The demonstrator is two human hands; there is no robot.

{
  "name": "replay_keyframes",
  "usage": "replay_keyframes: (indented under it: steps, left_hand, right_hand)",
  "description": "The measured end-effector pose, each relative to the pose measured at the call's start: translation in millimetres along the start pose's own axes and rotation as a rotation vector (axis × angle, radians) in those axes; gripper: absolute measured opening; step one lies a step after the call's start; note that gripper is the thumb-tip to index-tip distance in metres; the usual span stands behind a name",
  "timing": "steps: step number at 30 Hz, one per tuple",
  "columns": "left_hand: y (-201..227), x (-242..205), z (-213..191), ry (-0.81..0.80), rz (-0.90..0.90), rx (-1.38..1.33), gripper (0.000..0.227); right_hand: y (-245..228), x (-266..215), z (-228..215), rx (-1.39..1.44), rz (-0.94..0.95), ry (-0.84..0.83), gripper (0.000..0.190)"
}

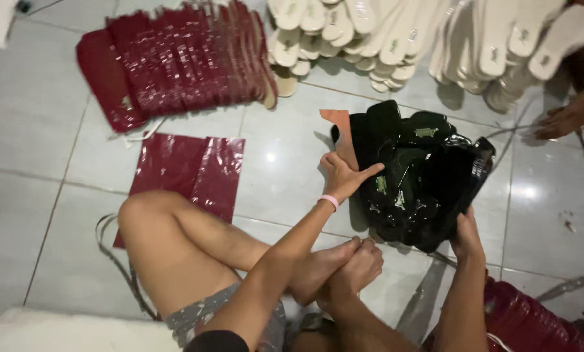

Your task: The person sits on the floor and assembles slipper soles by attaching insoles. They handle black and maroon slipper soles, peel the backing from insoles, and press them onto the soles. The person stacks completed units and continues the process with additional soles.

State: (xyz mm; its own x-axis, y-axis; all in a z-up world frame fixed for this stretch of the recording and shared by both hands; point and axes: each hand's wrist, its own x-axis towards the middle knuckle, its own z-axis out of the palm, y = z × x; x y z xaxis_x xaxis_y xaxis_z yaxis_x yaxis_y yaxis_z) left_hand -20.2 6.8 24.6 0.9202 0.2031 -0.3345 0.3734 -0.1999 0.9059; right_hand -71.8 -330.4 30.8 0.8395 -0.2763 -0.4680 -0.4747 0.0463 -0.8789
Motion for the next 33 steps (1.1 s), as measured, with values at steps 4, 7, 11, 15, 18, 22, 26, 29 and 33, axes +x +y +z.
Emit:
replay_keyframes:
  steps: [4, 7, 11, 15, 18, 22, 26, 29, 33]
  left_hand:
    - [-23.1, 0.6, -45.8, 0.028, 0.064, 0.054, 0.111]
    - [-51.9, -15.3, -109.9, 0.078, 0.103, 0.064, 0.098]
    - [-86.3, -59.7, -202.9, 0.247, 0.085, 0.049, 0.095]
    - [-79.9, -82.2, -240.4, 0.297, 0.007, -0.005, 0.09]
    - [-54.0, -91.2, -234.8, 0.282, 0.193, 0.158, 0.093]
    - [-24.1, -112.6, -223.4, -0.011, 0.243, 0.152, 0.084]
    - [-26.9, -94.7, -236.4, -0.118, 0.423, 0.342, 0.102]
    - [-62.6, -70.6, -258.0, -0.122, 0.389, 0.288, 0.11]
    - [-113.9, -32.5, -298.8, -0.079, 0.35, 0.877, 0.093]
  right_hand:
    - [8.2, -7.0, 2.4, -0.033, -0.176, 0.095, 0.06]
    - [2.3, -19.7, 0.0, -0.389, -0.363, 0.336, 0.059]
    - [-18.2, -49.3, 4.7, -0.6, -0.639, 0.803, 0.049]
    - [-49.4, -70.5, 47.3, -0.466, -0.968, 0.782, 0.037]
    - [-54.0, -87.2, 132.8, -0.068, -1.031, 0.273, 0.028]
    - [-29.0, -117.1, 287.2, -0.481, -0.525, -0.472, 0.034]
    - [-25.5, -139.1, 358.3, -0.487, -0.441, -0.525, 0.042]
    - [-23.1, -162.1, 345.0, -0.517, -0.585, -0.41, 0.036]
    - [-24.5, -173.6, 339.2, -0.327, -0.534, -0.353, 0.032]
